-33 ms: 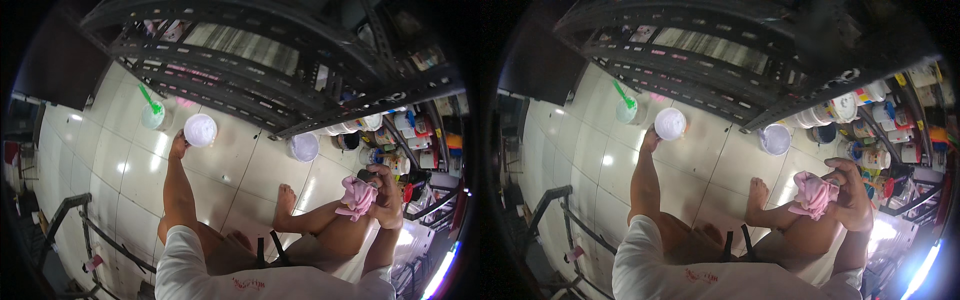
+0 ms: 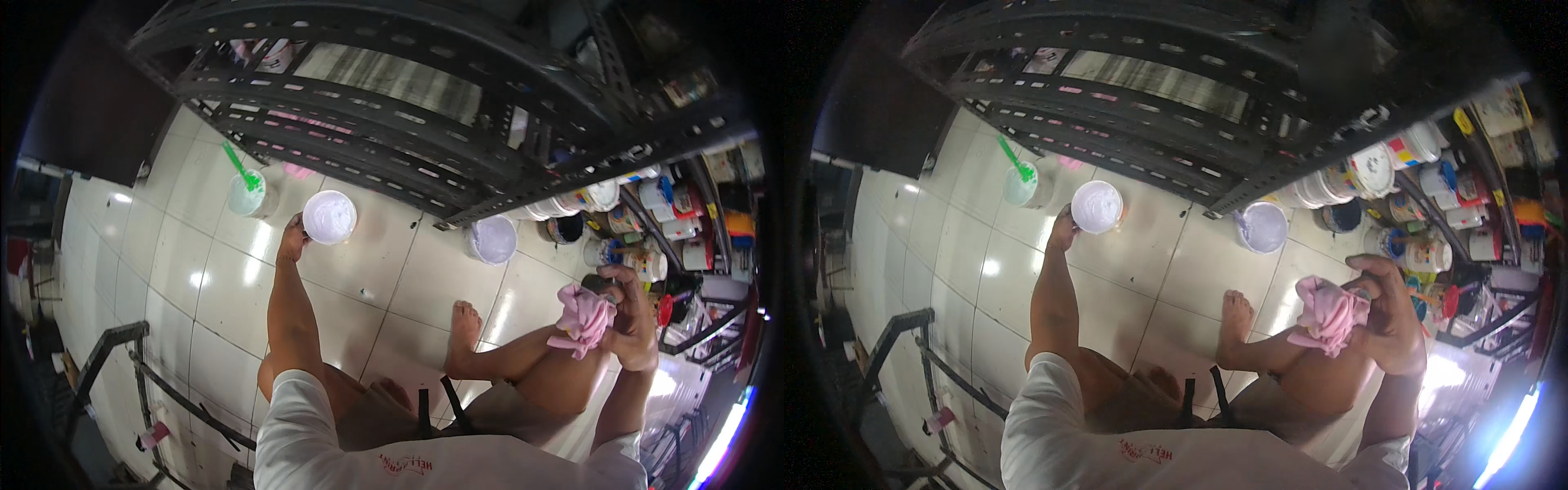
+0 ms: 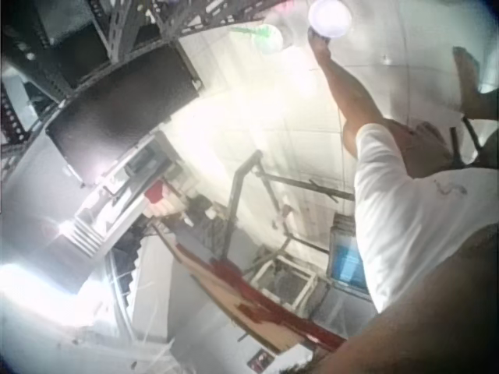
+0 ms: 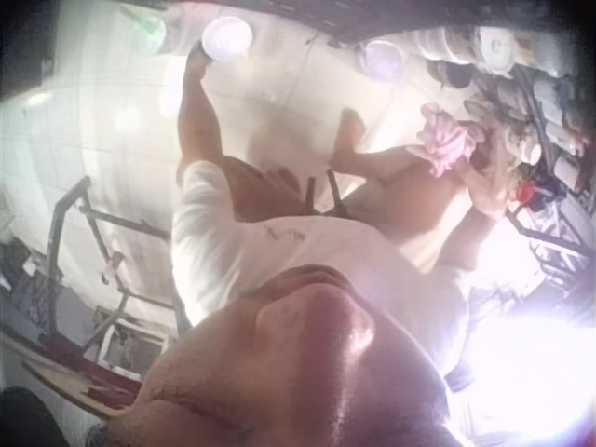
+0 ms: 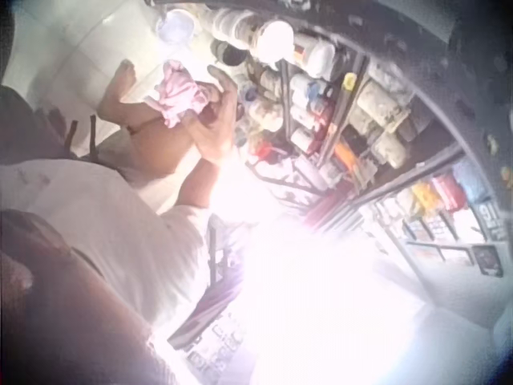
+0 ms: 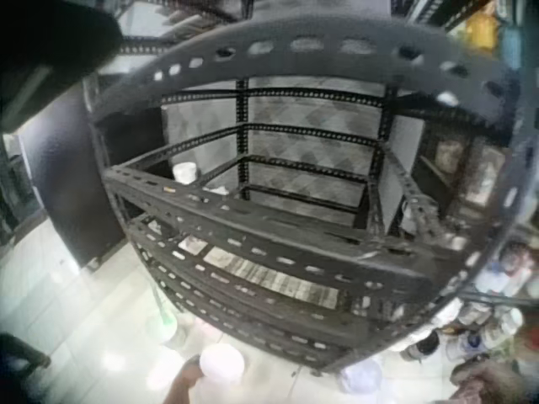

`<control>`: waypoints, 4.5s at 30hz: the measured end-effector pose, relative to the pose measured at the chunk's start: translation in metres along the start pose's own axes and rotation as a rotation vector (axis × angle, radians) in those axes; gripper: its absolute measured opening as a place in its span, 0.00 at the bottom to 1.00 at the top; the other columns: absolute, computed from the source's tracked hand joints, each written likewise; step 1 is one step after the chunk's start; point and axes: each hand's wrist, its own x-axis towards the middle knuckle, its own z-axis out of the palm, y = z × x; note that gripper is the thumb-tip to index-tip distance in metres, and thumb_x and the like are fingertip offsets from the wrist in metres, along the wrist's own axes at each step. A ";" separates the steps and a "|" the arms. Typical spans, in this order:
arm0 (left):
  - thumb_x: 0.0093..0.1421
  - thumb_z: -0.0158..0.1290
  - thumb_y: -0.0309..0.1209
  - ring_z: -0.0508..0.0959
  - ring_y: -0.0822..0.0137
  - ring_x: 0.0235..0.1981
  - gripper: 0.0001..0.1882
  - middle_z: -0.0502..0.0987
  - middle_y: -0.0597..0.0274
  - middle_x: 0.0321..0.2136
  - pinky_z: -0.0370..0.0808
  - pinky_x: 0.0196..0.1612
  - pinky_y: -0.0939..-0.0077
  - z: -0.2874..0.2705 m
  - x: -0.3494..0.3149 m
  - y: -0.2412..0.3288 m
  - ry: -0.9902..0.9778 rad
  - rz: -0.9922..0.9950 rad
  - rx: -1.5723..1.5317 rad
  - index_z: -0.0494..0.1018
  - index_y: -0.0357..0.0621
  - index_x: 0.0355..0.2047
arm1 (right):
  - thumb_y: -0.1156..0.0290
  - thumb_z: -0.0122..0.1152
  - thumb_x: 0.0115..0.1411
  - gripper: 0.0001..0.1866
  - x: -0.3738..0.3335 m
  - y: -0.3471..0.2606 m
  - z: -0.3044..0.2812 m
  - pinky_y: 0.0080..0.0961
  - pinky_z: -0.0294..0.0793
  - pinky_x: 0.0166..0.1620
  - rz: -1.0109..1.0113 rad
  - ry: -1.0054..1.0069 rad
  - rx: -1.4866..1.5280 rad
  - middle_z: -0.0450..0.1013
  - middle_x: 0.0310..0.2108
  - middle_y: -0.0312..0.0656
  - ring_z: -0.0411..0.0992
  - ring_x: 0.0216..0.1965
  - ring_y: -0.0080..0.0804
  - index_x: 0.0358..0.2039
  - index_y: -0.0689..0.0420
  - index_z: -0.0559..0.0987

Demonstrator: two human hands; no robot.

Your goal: The person picks up and replaces several plastic tubs of paint on a shelf, then uses a cloth to wipe up spilled paint from the tiled floor before putting the cloth and other items into a trash bag.

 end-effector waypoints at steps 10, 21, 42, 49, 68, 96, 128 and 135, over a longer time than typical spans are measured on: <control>0.66 0.38 0.38 0.72 0.64 0.40 0.18 0.73 0.61 0.43 0.71 0.44 0.65 0.075 -0.003 -0.049 -0.411 -0.210 0.071 0.65 0.49 0.54 | 0.79 0.72 0.40 0.42 -0.076 -0.017 -0.004 0.24 0.70 0.47 -0.051 0.275 0.054 0.59 0.52 0.40 0.65 0.47 0.27 0.56 0.64 0.61; 0.66 0.38 0.40 0.64 0.49 0.54 0.22 0.61 0.58 0.55 0.68 0.51 0.44 0.303 -0.125 -0.198 -0.632 -0.692 -0.323 0.56 0.59 0.60 | 0.80 0.65 0.47 0.38 -0.129 -0.003 -0.021 0.20 0.69 0.43 -0.116 0.378 0.283 0.70 0.39 0.40 0.70 0.41 0.25 0.57 0.64 0.58; 0.51 0.24 0.75 0.45 0.35 0.64 0.52 0.37 0.39 0.65 0.41 0.64 0.41 0.511 -0.190 -0.207 -0.308 -0.990 -1.100 0.23 0.57 0.65 | 0.72 0.74 0.42 0.43 -0.165 0.047 -0.075 0.21 0.71 0.42 -0.056 0.563 0.317 0.74 0.38 0.44 0.74 0.39 0.31 0.55 0.65 0.58; 0.50 0.25 0.75 0.44 0.39 0.65 0.55 0.37 0.39 0.65 0.39 0.66 0.47 0.533 -0.198 -0.195 -0.233 -0.894 -1.220 0.21 0.54 0.65 | 0.72 0.73 0.44 0.42 -0.146 0.065 -0.085 0.20 0.72 0.40 -0.053 0.462 0.386 0.73 0.39 0.49 0.75 0.39 0.32 0.55 0.66 0.56; 0.67 0.27 0.48 0.68 0.40 0.51 0.33 0.66 0.32 0.49 0.64 0.55 0.56 0.253 -0.020 -0.109 1.022 -0.139 -0.473 0.59 0.27 0.55 | 0.66 0.77 0.37 0.46 -0.086 0.075 -0.051 0.23 0.72 0.40 0.027 0.240 0.156 0.70 0.38 0.46 0.72 0.36 0.30 0.54 0.63 0.60; 0.48 0.13 0.77 0.71 0.54 0.52 0.58 0.69 0.53 0.53 0.61 0.55 0.59 -0.146 0.029 0.007 -0.063 0.072 -0.227 0.53 0.42 0.63 | 0.73 0.72 0.43 0.42 -0.039 0.079 0.002 0.50 0.76 0.43 0.430 -0.108 0.239 0.70 0.43 0.55 0.73 0.43 0.47 0.55 0.55 0.57; 0.56 0.25 0.69 0.53 0.43 0.63 0.44 0.41 0.51 0.66 0.55 0.61 0.40 0.485 -0.250 -0.219 -0.572 -0.998 -0.677 0.29 0.65 0.66 | 0.61 0.67 0.49 0.47 -0.206 0.092 -0.135 0.34 0.67 0.55 -0.280 0.684 0.585 0.64 0.53 0.49 0.68 0.52 0.40 0.61 0.65 0.52; 0.55 0.30 0.70 0.53 0.43 0.63 0.45 0.42 0.51 0.66 0.57 0.61 0.43 0.554 -0.182 -0.227 -0.529 -0.809 -1.047 0.36 0.65 0.67 | 0.75 0.60 0.55 0.35 -0.198 0.109 -0.185 0.28 0.68 0.49 -0.260 0.577 0.675 0.70 0.45 0.46 0.70 0.45 0.31 0.60 0.61 0.54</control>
